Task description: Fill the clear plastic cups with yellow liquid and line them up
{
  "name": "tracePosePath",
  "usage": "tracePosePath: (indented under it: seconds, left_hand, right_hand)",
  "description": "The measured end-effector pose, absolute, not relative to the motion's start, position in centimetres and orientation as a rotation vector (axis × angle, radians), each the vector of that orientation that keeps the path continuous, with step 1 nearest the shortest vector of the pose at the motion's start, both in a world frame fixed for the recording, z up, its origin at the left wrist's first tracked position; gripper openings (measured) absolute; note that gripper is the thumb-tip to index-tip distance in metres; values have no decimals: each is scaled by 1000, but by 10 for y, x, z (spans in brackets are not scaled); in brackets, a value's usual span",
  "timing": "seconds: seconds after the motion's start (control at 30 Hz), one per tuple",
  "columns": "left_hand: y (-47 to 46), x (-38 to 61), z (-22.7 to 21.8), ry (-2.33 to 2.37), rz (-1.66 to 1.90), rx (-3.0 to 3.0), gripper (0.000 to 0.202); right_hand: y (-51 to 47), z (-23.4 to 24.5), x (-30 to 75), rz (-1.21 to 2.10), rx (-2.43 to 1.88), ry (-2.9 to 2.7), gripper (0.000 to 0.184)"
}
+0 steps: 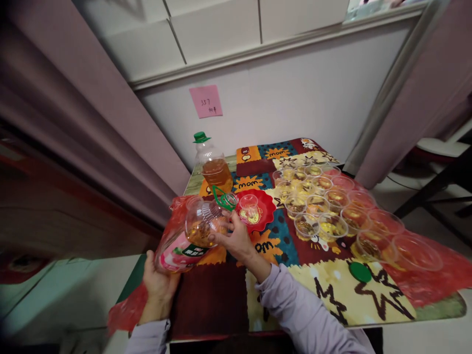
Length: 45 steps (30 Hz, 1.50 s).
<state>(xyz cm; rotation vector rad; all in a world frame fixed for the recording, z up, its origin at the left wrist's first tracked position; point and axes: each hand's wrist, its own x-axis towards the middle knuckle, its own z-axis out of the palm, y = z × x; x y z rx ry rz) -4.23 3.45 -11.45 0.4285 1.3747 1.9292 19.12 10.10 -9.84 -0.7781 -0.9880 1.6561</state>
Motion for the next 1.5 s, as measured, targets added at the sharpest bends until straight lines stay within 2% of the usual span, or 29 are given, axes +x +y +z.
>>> tracePosePath:
  seconds: [0.17, 0.27, 0.43, 0.8, 1.0, 1.27, 1.5]
  left_hand:
    - [33, -46, -99, 1397, 1953, 337, 32]
    - [31, -51, -85, 1415, 1946, 335, 32]
    - [30, -53, -57, 1411, 1887, 360, 39]
    - [37, -48, -23, 1479, 1893, 368, 29]
    - [41, -43, -11, 1488, 1886, 348, 27]
    - [47, -33, 5, 1423, 1917, 289, 13]
    - [49, -28, 11, 1423, 1898, 301, 11]
  right_hand:
    - [105, -100, 189, 1682, -758, -937, 111]
    - [106, -101, 185, 1727, -721, -896, 116]
    - [107, -104, 177, 1742, -684, -872, 111]
    - [109, -98, 166, 1782, -605, -726, 105]
    - [110, -98, 168, 1804, -578, -734, 91]
    - [114, -105, 168, 1826, -532, -628, 78]
    - [116, -108, 168, 1833, -535, -615, 79]
